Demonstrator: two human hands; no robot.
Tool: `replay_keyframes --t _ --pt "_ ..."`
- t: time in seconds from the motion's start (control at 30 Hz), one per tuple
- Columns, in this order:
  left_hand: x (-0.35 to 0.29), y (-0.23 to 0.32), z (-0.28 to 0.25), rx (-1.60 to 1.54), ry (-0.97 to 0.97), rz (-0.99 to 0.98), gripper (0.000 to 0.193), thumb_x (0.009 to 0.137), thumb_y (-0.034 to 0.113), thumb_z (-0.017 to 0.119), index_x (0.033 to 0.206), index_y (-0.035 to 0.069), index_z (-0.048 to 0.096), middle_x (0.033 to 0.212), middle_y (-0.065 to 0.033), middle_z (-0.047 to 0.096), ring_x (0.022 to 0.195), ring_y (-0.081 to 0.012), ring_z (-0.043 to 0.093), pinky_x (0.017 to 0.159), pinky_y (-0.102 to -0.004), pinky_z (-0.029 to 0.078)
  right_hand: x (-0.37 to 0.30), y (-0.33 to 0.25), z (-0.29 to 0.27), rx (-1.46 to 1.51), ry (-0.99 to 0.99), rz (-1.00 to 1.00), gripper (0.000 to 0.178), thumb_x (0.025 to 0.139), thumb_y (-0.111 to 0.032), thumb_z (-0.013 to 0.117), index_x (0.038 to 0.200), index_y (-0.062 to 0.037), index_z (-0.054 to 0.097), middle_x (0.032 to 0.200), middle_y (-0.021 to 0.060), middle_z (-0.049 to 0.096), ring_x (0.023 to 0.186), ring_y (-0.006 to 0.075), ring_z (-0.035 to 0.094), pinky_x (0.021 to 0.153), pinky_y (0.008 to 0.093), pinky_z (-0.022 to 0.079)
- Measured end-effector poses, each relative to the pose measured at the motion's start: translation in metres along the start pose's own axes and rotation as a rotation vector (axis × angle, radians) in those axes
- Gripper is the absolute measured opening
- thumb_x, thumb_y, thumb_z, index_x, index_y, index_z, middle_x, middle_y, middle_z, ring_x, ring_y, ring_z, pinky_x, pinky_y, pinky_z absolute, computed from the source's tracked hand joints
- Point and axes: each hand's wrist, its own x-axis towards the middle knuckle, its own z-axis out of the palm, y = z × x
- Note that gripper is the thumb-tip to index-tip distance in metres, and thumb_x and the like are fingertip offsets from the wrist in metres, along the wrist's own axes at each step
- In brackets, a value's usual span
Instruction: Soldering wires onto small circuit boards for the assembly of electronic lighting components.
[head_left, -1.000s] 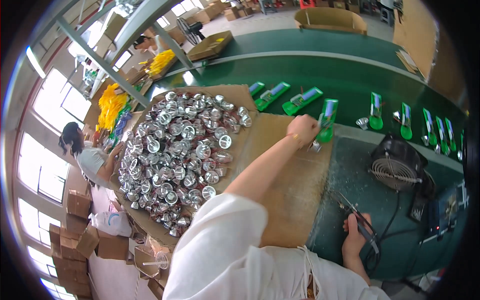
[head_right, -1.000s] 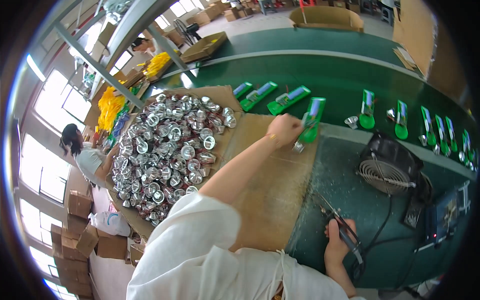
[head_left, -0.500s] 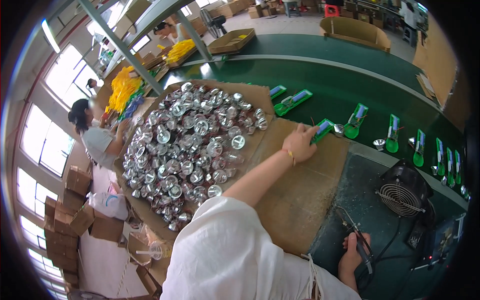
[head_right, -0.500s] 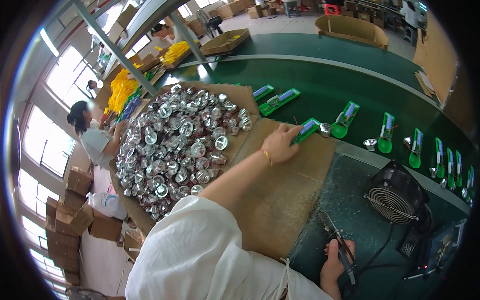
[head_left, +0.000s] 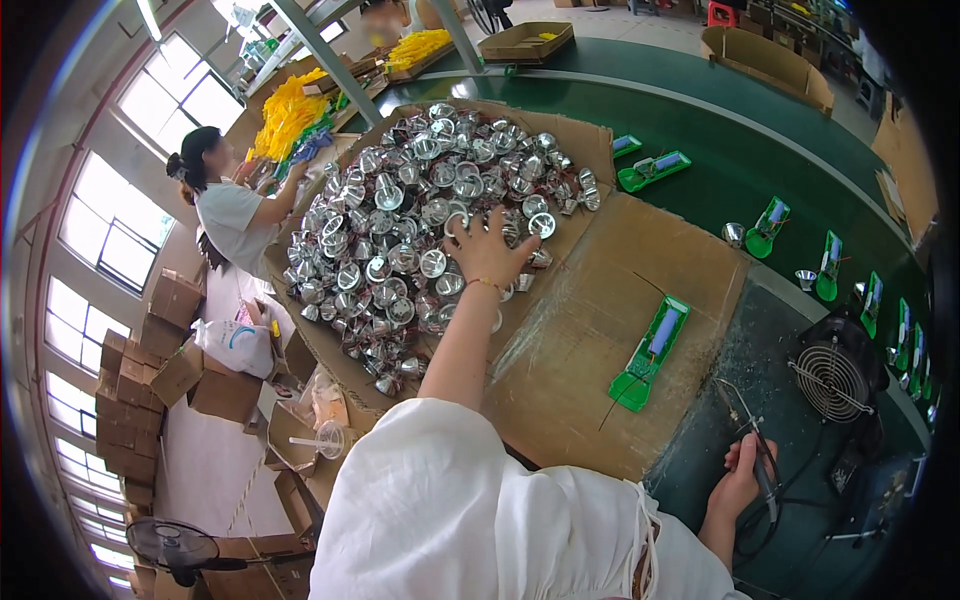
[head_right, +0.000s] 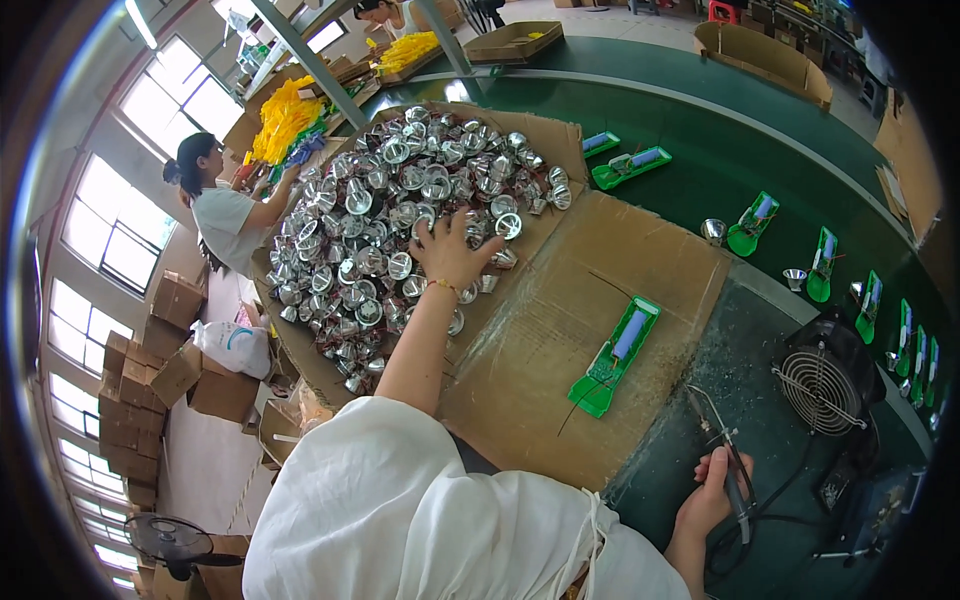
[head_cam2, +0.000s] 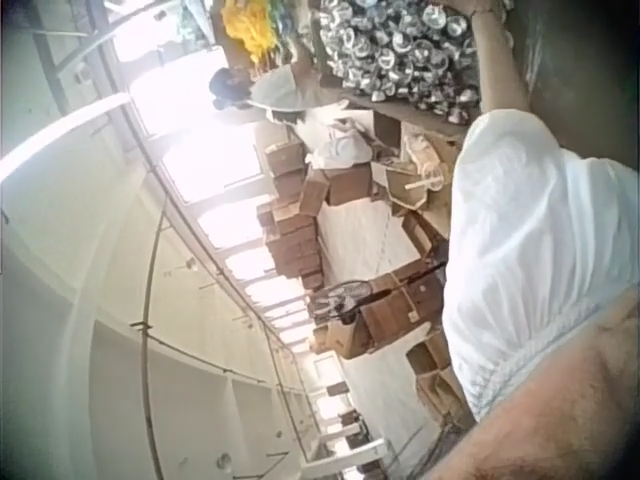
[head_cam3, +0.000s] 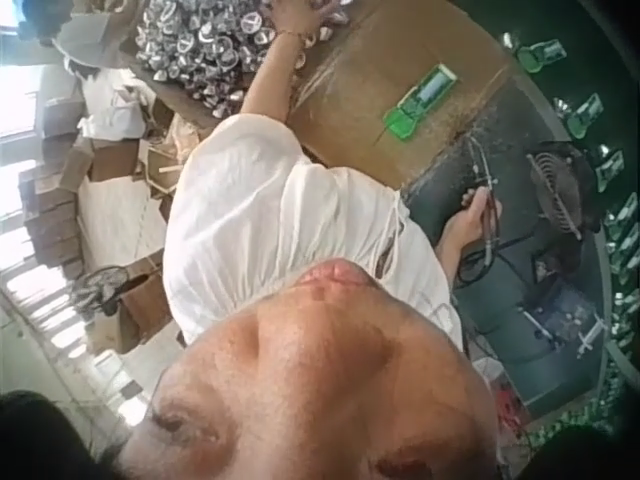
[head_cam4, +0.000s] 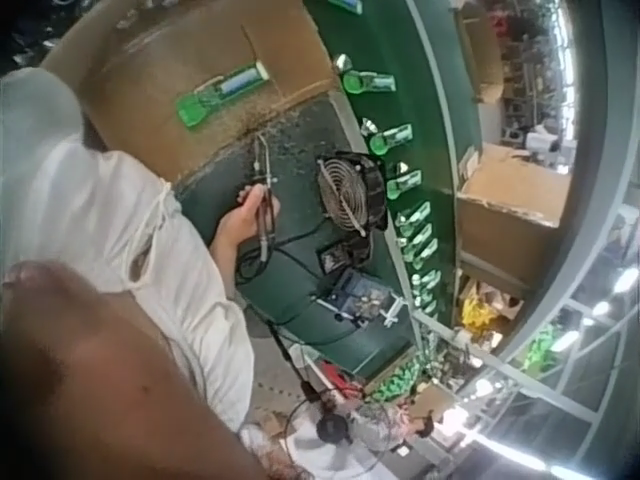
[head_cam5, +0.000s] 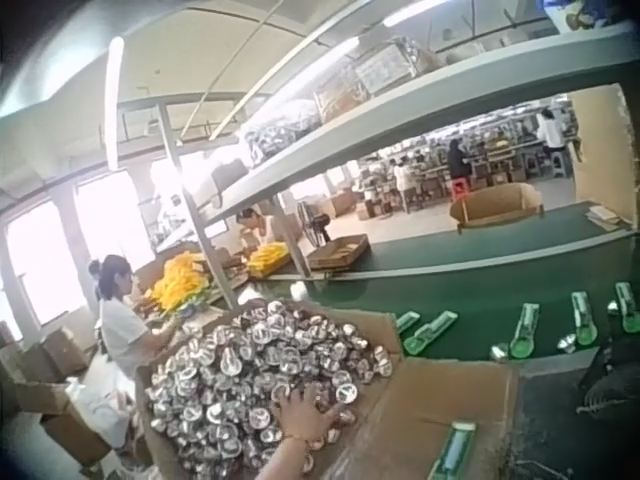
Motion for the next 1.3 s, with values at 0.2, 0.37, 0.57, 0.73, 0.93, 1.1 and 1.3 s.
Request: replay_keyframes --t 0.2,0.37,0.57,0.73,0.93,1.1,1.3 --pt "-0.077 0.048 0.002 -0.236 0.142 0.351 0.038 0.076 0.033 0.065 0.11 0.017 0.056 0.132 -0.0126 0.037 0.121 -0.0325 0.036 0.095 -0.0543 0.025 0.0 0.003 -0.007 -0.011 0.007 -0.043 0.013 0.085 -0.015 0.059 0.086 -0.0033 0.053 0.065 0.0016 0.053 0.053 0.0056 0.046 0.049 0.0175 0.036" --pt "-0.095 0.037 -0.015 -0.475 0.19 0.527 0.019 0.07 0.02 0.07 0.086 0.012 0.062 0.12 -0.0102 0.048 0.114 -0.0298 0.043 0.094 -0.0499 0.026 0.0 0.002 0.001 -0.011 0.003 -0.022 0.01 0.085 -0.013 0.059 0.082 -0.0059 0.054 0.065 0.0003 0.053 0.054 0.005 0.047 0.049 0.0167 0.036" --pt "-0.088 0.022 -0.036 -0.491 0.269 0.43 0.017 0.069 0.017 0.069 0.082 0.013 0.06 0.098 -0.0029 0.056 0.099 -0.0232 0.05 0.088 -0.0386 0.03 -0.002 0.003 -0.005 0.021 0.01 -0.034 0.014 0.082 -0.013 0.062 0.085 -0.0022 0.054 0.066 0.0042 0.056 0.054 0.0072 0.05 0.05 0.0183 0.039" --pt "-0.092 0.021 -0.042 -0.563 0.107 0.383 0.018 0.069 0.012 0.065 0.087 0.012 0.06 0.092 -0.0034 0.058 0.094 -0.0237 0.051 0.085 -0.0369 0.033 -0.005 -0.002 -0.002 -0.003 -0.003 -0.024 0.015 0.082 -0.013 0.063 0.087 -0.0015 0.055 0.067 0.0046 0.057 0.055 0.0075 0.051 0.05 0.0183 0.04" --pt "-0.101 0.016 -0.062 -0.559 -0.189 0.583 0.031 0.068 0.009 0.064 0.099 0.011 0.062 0.104 -0.0056 0.055 0.102 -0.0262 0.048 0.09 -0.0392 0.033 -0.004 0.001 -0.006 0.004 -0.016 -0.039 0.016 0.082 -0.013 0.063 0.089 -0.0001 0.056 0.068 0.0048 0.058 0.055 0.0074 0.052 0.05 0.0182 0.04" --pt "-0.106 0.029 -0.048 -0.637 -0.241 0.722 0.033 0.065 0.02 0.073 0.096 0.015 0.066 0.11 -0.0046 0.053 0.112 -0.0286 0.043 0.093 -0.0408 0.031 -0.003 0.001 -0.003 -0.021 -0.025 -0.026 0.013 0.084 -0.014 0.061 0.087 -0.0035 0.056 0.068 0.003 0.057 0.056 0.0066 0.05 0.052 0.0177 0.038" --pt "-0.116 0.046 -0.031 -0.454 -0.069 0.896 0.017 0.063 0.021 0.073 0.079 0.017 0.07 0.109 -0.003 0.053 0.115 -0.0267 0.042 0.094 -0.0454 0.028 -0.002 0.001 0.0 -0.018 -0.017 -0.027 0.013 0.084 -0.015 0.061 0.087 -0.0037 0.056 0.068 0.0028 0.056 0.056 0.0065 0.05 0.052 0.0176 0.038"
